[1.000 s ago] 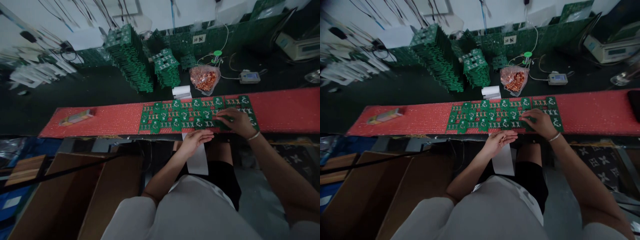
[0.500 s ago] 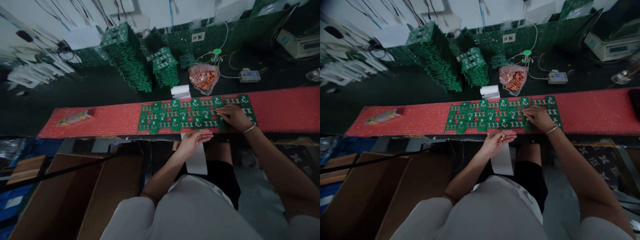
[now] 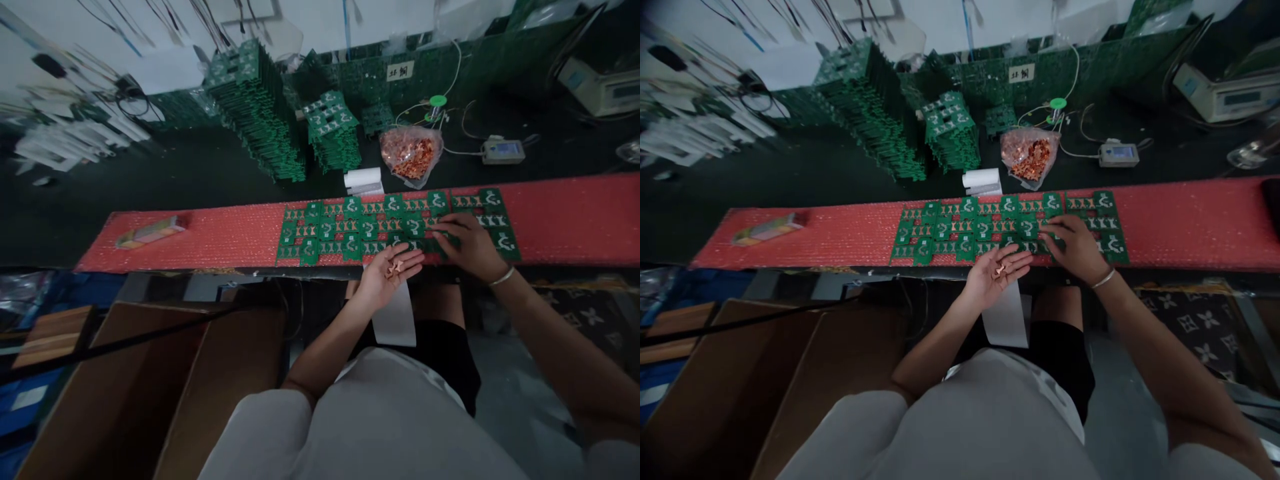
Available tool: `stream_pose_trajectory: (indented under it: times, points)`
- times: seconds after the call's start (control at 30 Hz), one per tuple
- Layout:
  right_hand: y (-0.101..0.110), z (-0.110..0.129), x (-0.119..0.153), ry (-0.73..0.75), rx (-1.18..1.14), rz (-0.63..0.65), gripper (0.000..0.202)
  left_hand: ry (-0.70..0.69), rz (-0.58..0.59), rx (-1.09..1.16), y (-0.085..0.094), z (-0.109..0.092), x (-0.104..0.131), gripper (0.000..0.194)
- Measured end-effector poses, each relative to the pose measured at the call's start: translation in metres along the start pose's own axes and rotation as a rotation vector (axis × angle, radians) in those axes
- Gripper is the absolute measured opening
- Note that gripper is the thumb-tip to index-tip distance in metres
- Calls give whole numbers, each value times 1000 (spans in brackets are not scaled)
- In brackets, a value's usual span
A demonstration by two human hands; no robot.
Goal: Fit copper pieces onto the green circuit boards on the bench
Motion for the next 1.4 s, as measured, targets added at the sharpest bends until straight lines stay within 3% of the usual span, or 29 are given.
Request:
stream_pose_trajectory:
  times: [0.07,0.23,0.37,0.47,0.63,0.8,0.9,1.03,1.13,1.23,1.4]
  points:
    - [2,24,-5,-8,-53,-24,20,14,-5,38,1,1,-2,35]
    - [-14,74,-16,57,-92,81,16,28,-94,76,8,4,-4,37]
    - [-8,79,-17,38,-125,9,5,29,-101,84,7,6,-3,33]
    - [3,79,-13,24,-14,-34,6,45,-134,43,8,12,-2,22]
    - [-4,90,-6,116,9,107,17,46,-164,21,12,17,-2,14]
    - [-6,97,0,228,-95,172,22,129,-81,26,8,23,-7,21]
    - [2,71,1,137,-209,103,16,151,-15,-5,1,26,-8,28]
    - [15,-3,7,-68,-176,-23,11,162,68,-82,-8,28,-6,37]
    - [13,-47,12,-92,-121,-25,14,150,87,-102,-9,28,-6,39]
    - [3,-66,13,-56,-102,26,17,138,83,-89,-7,27,-6,39]
    - [-5,-65,11,-2,-87,90,21,134,69,-77,-5,24,-6,38]
Point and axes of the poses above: each hand's wrist, its own x-axis away from the middle knuckle, its own y-axis out of the back of the hand, z = x × y, the point moved 10 cm from there along -x, towards the middle knuckle, and after that the axes turned 15 degrees about y, right-handed, at the moved point
